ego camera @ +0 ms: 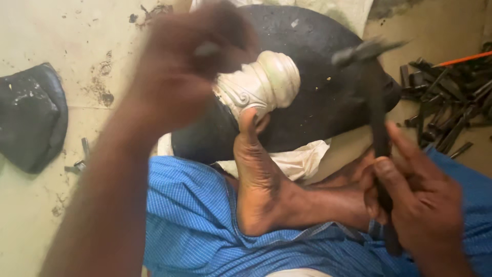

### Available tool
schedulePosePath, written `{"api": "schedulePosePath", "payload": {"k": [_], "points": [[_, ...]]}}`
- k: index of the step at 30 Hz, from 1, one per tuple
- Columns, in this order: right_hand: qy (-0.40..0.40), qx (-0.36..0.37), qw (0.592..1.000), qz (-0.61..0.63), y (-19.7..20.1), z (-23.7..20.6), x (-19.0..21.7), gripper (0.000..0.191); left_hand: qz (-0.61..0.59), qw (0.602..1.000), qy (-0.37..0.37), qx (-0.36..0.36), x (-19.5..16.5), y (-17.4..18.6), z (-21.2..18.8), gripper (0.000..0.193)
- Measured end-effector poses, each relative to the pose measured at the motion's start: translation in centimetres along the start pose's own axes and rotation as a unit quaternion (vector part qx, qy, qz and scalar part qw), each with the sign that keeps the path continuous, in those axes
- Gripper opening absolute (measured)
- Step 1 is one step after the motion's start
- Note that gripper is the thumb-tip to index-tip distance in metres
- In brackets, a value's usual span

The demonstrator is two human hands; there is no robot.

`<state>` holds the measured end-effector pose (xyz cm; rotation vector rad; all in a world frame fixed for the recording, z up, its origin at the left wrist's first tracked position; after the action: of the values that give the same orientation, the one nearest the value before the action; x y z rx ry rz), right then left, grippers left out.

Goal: The person sits on the floor and uses a hammer and chisel to carve a decorative pattern into a silver-colored metal object. They repeatedly strike the chisel to create grooves and details on the object's surface.

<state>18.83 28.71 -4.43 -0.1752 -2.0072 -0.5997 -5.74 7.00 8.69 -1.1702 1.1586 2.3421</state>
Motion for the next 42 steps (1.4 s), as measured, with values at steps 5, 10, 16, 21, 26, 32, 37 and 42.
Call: {"api": "schedulePosePath", "payload": {"k": [5,10,16,21,26,32,37,42], "points": [[-0.198,0.100,0.968,0.119,-2.0,1.2,-10.0,0.059,-0.211,0.874,0.264,-0.349,9.4,6.0,-11.6,0.009],[-0.262,0.115,0.957,0.054,-2.9,2.8,-15.9,0.060,-0.140,0.773,0.414,-0.459,17.3,2.7,-22.2,0.015],[-0.265,0.119,0.955,0.051,-4.9,6.3,-16.9,0.051,-0.279,0.711,0.397,-0.509,21.4,1.3,-25.0,0.011],[-0.334,0.177,0.923,0.071,-5.7,6.6,-19.1,0.051,-0.287,0.730,0.448,-0.428,22.7,-0.4,-22.9,0.024],[-0.347,0.189,0.918,0.034,-5.2,7.4,-20.6,0.054,-0.316,0.734,0.418,-0.433,22.7,-0.4,-22.3,0.027],[-0.307,0.179,0.931,0.088,-6.6,7.4,-15.5,0.049,-0.302,0.736,0.416,-0.440,22.1,-0.1,-21.4,0.022],[-0.307,0.128,0.938,0.102,-6.8,6.2,-9.9,0.043,-0.242,0.764,0.398,-0.447,19.8,1.1,-19.9,0.016],[-0.235,0.122,0.951,0.161,-7.4,6.5,-7.2,0.040,-0.211,0.767,0.393,-0.462,16.9,2.1,-19.3,0.017]]}}
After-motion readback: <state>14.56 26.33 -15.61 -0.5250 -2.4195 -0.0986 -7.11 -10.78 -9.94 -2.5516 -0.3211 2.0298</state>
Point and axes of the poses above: each hand's wrist, its own z-axis towards the middle knuckle, its own y-axis out of the back of the hand, x = y × z, the point moved 9 cm from there along z, towards the middle knuckle, and after that the axes turned 1 degree about -z, right-handed, at the moved point
